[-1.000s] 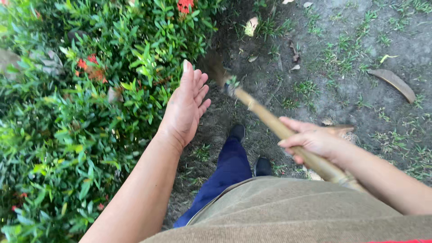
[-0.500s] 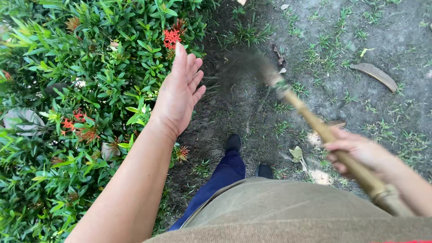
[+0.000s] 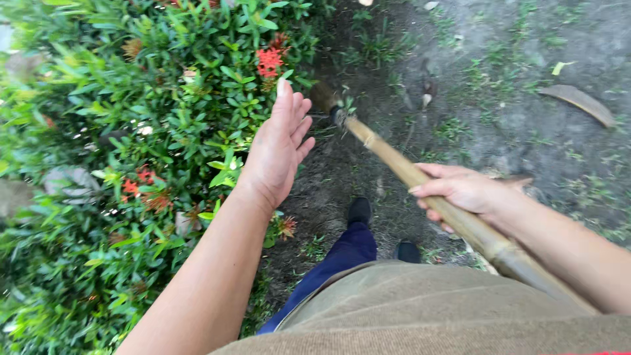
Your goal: The person sweeps dry leaves and debris across a dirt ground using a long-handled broom made of twigs, moving along a garden border with red flowers.
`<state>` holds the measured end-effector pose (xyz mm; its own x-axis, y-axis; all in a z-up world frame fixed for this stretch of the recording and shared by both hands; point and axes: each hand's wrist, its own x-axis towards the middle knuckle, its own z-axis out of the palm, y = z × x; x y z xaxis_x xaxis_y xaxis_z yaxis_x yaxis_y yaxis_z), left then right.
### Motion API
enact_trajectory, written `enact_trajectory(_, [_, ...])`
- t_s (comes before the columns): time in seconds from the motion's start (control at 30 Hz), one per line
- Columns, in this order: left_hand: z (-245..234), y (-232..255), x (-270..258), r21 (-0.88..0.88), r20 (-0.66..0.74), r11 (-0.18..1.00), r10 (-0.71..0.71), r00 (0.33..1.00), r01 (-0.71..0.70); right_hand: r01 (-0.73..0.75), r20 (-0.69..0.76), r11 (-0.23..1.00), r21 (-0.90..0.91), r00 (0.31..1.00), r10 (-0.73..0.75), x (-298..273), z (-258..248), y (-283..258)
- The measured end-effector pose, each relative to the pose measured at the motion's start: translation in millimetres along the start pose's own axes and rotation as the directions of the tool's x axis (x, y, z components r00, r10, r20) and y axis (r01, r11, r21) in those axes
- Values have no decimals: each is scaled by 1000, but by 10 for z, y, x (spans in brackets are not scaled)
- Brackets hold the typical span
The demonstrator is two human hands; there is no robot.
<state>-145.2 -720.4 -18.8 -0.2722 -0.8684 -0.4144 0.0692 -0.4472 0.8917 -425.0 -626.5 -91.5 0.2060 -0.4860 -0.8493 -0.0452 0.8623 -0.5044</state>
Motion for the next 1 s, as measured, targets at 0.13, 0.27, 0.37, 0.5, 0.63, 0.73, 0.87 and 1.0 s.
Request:
enact_trajectory(0.13, [-91,-15,-80,48,-24,999,-18,1000,19,-48,17,988,-144,999,51,334,164,122])
enact_trajectory(0.27, [-104,-117,-120,13,-38,999,-51,998,52,-55,-142,997,54,988,62,180,-468,505])
enact_trajectory(0.37, [-47,-120,-64,4,-1,999,-40,999,40,11,-261,990,141,965,27,-178,-1124,628])
enact_trajectory(0.5, [137,-221,-100,-3,11,999,-46,999,46,176,-324,947,267,942,-84,-620,-1562,810])
enact_trajectory(0.63, [344,-236,-162,-3,40,1000,0,999,0,276,-152,925,261,958,-243,-904,-1318,849])
enact_trajectory(0.73, [479,-246,-295,14,34,1000,17,999,-17,160,-56,978,137,987,-154,-907,-862,720])
enact_trajectory(0.87, [534,-352,-571,21,-24,1000,23,999,-23,-13,47,997,-79,999,16,-729,-265,708])
enact_trajectory(1.0, [498,-519,-952,6,-84,1000,26,996,-25,74,171,957,-280,985,-26,-434,-19,999])
